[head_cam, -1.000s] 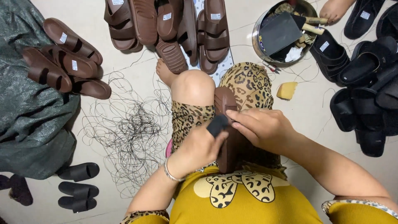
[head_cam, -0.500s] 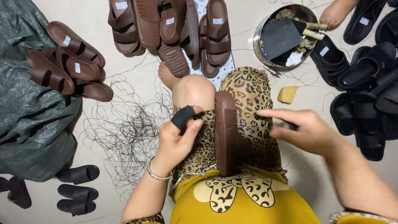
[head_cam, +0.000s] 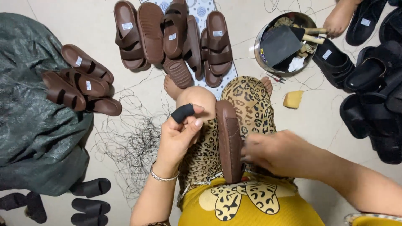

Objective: Hand-sewing a strap onto a brown sandal using a needle and thread.

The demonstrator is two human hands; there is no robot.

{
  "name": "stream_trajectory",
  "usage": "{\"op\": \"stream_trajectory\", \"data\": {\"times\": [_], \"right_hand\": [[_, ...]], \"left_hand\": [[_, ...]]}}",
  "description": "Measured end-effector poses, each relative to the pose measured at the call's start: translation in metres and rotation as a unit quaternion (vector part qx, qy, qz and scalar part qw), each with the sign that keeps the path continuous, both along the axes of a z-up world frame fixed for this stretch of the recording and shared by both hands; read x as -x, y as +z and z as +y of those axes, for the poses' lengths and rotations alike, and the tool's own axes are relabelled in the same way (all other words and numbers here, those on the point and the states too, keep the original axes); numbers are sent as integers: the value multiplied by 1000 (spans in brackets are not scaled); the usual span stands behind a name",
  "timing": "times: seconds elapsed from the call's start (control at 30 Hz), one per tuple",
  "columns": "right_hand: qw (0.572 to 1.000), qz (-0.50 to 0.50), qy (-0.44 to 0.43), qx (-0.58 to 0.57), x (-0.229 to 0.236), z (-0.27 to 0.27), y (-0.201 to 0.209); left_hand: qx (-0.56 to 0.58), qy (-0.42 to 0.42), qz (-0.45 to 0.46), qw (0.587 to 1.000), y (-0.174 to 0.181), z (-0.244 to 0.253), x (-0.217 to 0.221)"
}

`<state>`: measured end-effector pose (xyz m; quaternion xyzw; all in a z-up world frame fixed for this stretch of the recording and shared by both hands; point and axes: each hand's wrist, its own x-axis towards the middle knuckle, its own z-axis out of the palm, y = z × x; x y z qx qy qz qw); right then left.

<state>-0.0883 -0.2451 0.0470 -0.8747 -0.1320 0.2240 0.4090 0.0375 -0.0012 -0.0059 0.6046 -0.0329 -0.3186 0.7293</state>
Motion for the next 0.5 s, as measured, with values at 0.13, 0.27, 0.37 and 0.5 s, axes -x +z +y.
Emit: {"op": "stream_trajectory", "data": {"times": [0.13,0.27,0.37,0.5], "right_hand": [[930,-207,39,301,4,-4,-10],[938,-228,-34,260,-3,5,-35],[938,-251,-93,221,-7,20,-41],[919,-313,-151,183,-7,32,-55]], "left_hand": [[7,0,7,1000,-4,-1,-4],[2,6,27,1000,-9,-1,-3],[4,1,35,999,-12,-2,-4],[9,-3,48,999,-8,-3,0]]}}
